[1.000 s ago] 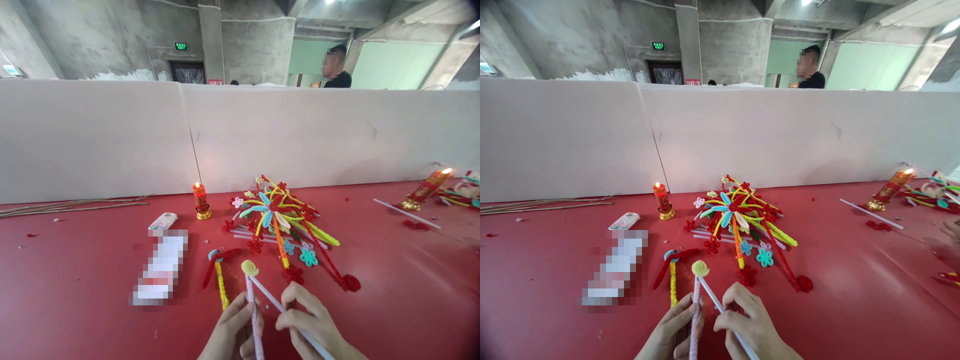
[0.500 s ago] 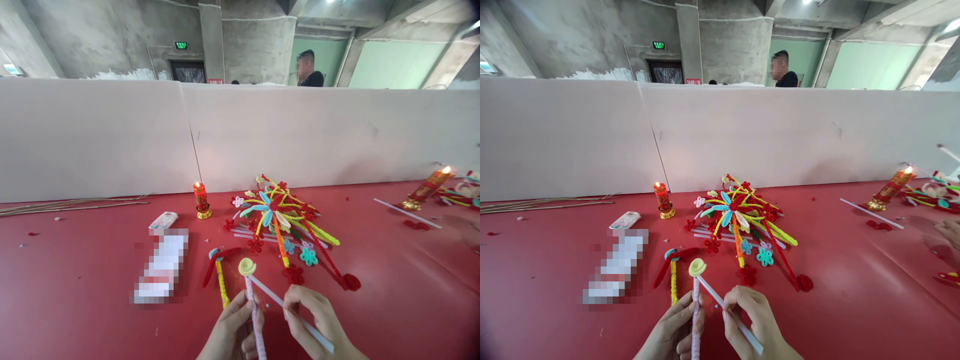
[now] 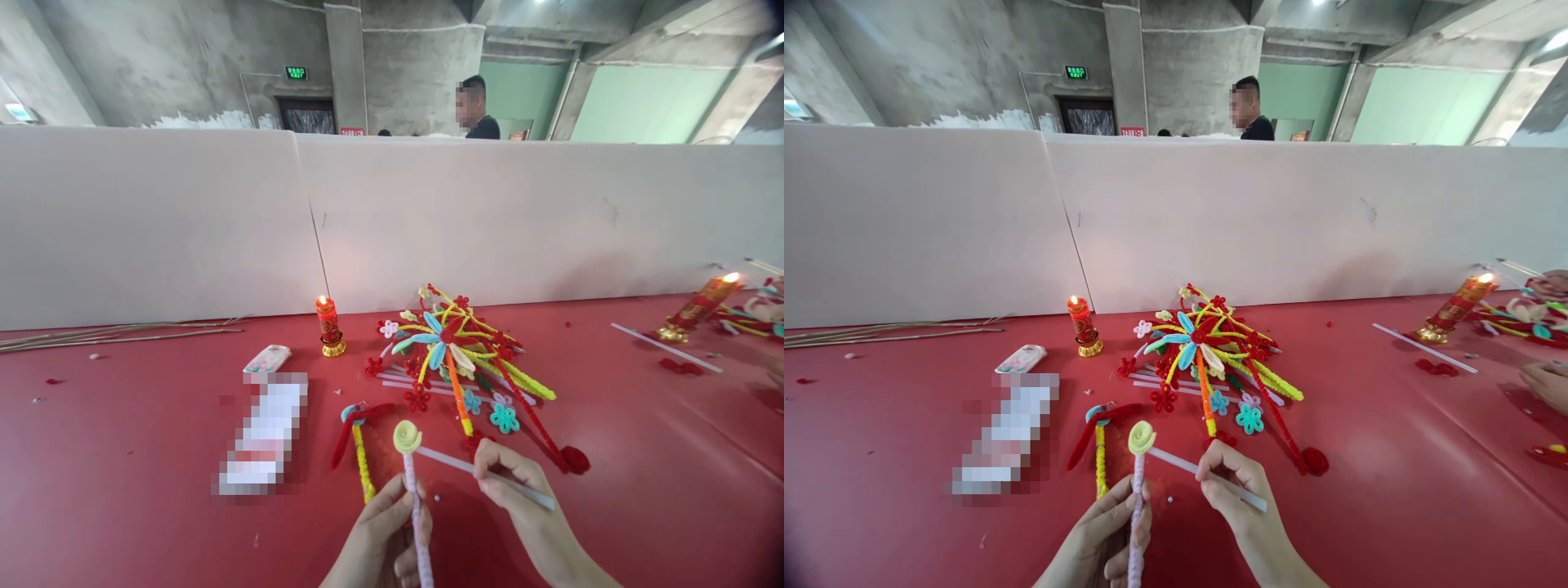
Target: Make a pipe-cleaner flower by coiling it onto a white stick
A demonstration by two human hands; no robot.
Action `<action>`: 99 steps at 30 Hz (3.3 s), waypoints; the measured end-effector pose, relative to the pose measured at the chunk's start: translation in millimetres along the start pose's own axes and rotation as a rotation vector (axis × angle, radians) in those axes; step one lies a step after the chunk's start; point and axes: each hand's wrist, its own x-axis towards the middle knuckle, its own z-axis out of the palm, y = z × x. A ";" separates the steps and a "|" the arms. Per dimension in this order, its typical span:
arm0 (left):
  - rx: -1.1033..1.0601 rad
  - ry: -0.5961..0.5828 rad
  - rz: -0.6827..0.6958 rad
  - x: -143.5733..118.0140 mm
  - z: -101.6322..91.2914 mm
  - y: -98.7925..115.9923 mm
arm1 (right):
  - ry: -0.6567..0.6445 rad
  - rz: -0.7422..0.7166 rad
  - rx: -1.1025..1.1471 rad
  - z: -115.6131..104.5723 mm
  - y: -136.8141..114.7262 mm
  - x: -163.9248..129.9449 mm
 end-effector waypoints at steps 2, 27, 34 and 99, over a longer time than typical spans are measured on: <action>0.001 -0.010 -0.004 0.0 -0.2 -0.1 | 0.012 0.024 0.040 -1.6 1.3 1.7; -0.042 0.017 0.072 2.2 -0.9 1.1 | -0.136 -1.015 -1.388 3.9 14.5 3.6; 0.047 -0.068 0.010 -2.7 -1.3 -1.1 | -0.142 -0.945 -1.463 4.6 19.8 8.5; 0.412 -0.020 0.239 -2.0 -9.0 -15.6 | -0.116 -0.083 0.056 16.4 0.2 -3.1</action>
